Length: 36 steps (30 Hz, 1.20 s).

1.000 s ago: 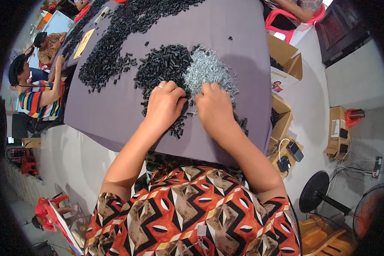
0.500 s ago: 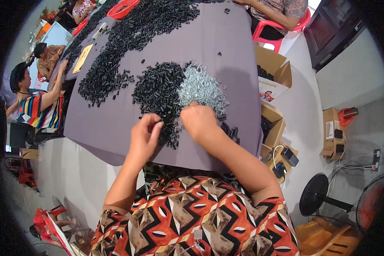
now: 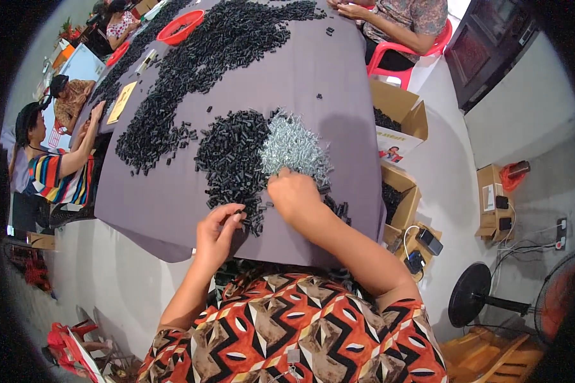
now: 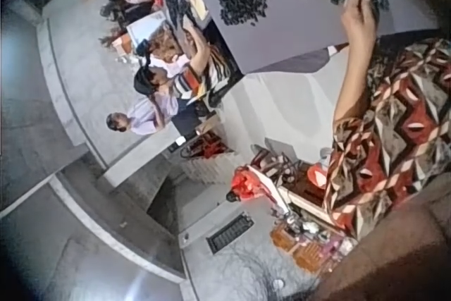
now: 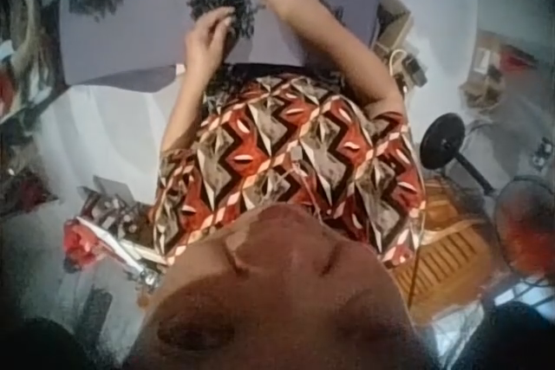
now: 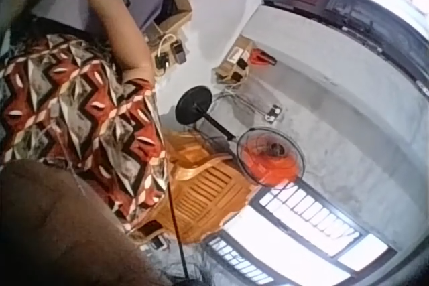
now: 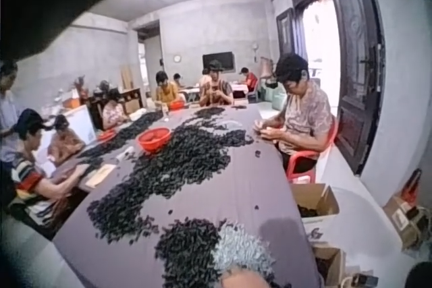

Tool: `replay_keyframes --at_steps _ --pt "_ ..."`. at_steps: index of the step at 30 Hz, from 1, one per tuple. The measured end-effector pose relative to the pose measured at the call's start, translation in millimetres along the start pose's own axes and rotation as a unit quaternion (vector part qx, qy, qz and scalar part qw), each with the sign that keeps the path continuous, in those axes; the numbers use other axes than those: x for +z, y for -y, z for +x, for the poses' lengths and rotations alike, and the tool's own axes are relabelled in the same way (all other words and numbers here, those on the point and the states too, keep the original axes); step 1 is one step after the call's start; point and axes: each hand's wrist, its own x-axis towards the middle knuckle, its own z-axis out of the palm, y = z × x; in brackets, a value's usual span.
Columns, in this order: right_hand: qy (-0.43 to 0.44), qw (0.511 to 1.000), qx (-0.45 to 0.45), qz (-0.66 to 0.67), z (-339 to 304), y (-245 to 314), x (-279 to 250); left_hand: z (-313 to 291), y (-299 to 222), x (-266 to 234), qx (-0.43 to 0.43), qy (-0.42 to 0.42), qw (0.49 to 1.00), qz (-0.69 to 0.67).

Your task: Assembling small black plastic components by snapping a silver piece into them at a workshop table.

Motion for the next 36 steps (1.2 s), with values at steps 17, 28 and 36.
replay_keyframes --at_steps 17,28,36 --pt "-0.025 0.994 -0.016 0.101 -8.6 -4.7 1.1 1.7 3.1 8.8 -0.037 -0.002 0.997 -0.073" --pt "-0.020 0.677 0.025 0.735 -34.1 -6.4 -25.2 17.6 -17.2 12.4 -0.107 0.099 0.934 -0.326" --pt "-0.012 0.667 -0.002 0.745 -41.7 -4.0 -15.9 11.5 -16.7 19.4 -0.074 0.125 0.933 -0.329"
